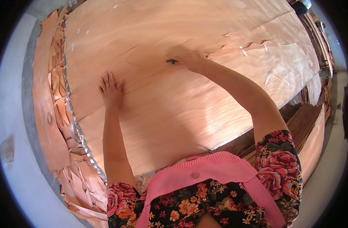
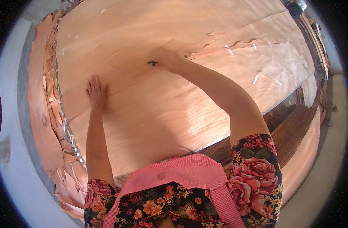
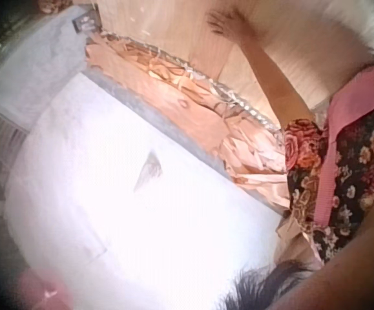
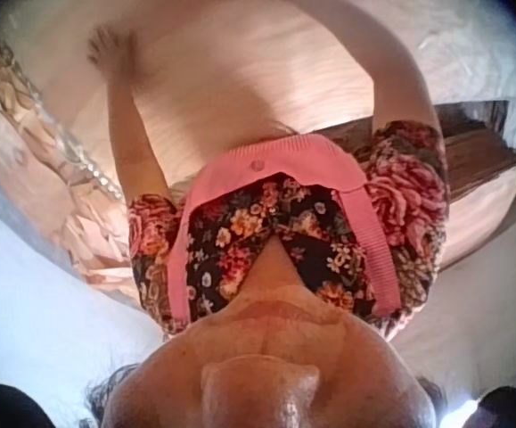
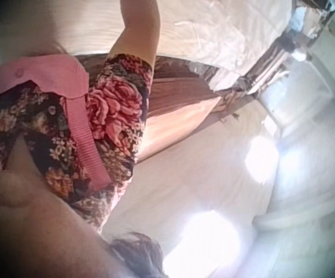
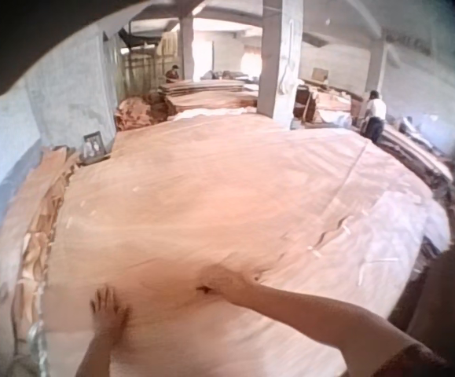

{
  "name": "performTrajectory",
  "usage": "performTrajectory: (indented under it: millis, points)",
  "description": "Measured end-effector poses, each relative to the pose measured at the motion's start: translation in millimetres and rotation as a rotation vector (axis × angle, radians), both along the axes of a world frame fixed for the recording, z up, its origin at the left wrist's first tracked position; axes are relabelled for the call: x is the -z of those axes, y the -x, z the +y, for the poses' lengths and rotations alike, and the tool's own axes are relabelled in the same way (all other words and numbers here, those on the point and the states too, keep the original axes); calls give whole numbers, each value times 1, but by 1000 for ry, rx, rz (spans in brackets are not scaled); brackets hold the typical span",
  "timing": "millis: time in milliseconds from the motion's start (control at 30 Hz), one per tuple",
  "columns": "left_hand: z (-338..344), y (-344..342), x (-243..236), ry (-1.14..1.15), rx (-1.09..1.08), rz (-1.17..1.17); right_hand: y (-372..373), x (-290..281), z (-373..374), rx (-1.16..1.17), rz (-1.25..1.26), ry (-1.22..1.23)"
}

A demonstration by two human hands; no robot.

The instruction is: The person uses a utility knife to trim thin sheets of wood veneer, applying small pieces of tape to secure sections and moving large stacks of veneer around the workshop floor.

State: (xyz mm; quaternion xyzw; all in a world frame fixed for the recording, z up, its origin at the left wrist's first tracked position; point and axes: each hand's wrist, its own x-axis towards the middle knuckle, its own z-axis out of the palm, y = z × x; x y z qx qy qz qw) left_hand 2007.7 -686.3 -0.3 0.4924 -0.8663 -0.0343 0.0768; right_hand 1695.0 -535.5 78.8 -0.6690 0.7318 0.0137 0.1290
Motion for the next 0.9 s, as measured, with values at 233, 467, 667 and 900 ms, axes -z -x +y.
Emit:
performTrajectory:
  millis: [233,467,667,900]
  points:
    - [-7,-3,7,24,32,-42,77,-3,47,-5,-107,-1]
    - [-8,-3,10,75,39,-99,110,-7,87,72,-35,-70]
    - [-5,-3,6,61,2,-105,127,-16,101,91,162,-174]
    - [-9,0,3,95,20,-90,148,-20,93,389,-36,-81]
